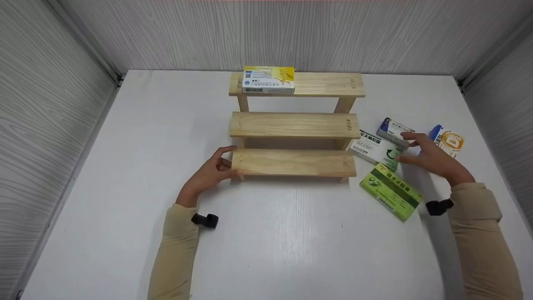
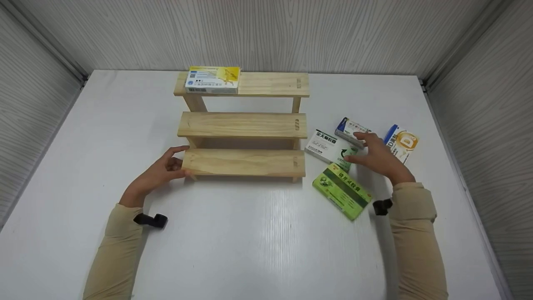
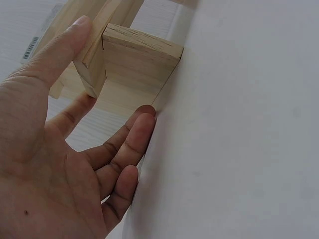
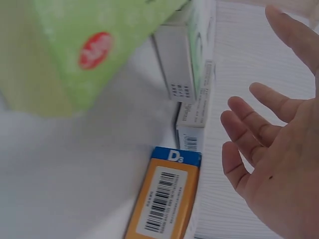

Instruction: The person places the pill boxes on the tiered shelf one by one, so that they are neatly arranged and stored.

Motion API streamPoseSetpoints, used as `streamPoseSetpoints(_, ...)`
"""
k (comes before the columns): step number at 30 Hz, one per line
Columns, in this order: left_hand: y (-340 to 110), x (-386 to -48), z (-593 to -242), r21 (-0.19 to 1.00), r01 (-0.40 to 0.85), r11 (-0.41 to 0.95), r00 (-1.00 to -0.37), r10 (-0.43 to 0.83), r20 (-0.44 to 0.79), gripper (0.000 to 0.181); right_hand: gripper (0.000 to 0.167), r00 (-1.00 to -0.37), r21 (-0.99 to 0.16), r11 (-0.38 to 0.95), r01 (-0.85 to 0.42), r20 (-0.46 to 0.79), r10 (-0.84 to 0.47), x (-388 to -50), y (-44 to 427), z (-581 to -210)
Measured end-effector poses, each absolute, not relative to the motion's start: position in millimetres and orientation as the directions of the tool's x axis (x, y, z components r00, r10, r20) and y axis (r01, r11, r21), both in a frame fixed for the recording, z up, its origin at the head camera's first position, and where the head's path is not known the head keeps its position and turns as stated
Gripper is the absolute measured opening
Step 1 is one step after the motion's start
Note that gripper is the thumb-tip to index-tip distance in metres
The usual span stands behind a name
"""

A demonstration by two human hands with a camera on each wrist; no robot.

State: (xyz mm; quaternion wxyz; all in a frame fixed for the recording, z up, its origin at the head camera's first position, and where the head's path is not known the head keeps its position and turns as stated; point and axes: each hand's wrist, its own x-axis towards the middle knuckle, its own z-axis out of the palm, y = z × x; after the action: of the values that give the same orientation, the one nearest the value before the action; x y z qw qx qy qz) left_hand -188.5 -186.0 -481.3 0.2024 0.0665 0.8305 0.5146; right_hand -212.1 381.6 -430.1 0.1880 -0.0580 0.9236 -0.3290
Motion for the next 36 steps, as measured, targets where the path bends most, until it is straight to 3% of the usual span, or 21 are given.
streamPoseSetpoints(19,-184.2,-189.1,-482.5,0.905,-0.114,0.409,-0.899,0.346,-0.269,0.075,0.085,-0.909,-0.491,0.870,-0.049,-0.339,-0.243,-212.1,379.7,-444.0)
streamPoseSetpoints(28,-177.7,-176.0,-448.0,0.892,-0.120,0.435,-0.894,0.344,-0.288,0.073,0.090,-0.905,-0.475,0.879,-0.044,-0.353,-0.236,-212.1,376.8,-444.7)
streamPoseSetpoints(36,-178.6,-176.1,-446.1,0.896,-0.119,0.428,-0.896,0.343,-0.282,0.073,0.094,-0.900,-0.459,0.887,-0.045,-0.367,-0.236,-215.0,374.6,-446.7)
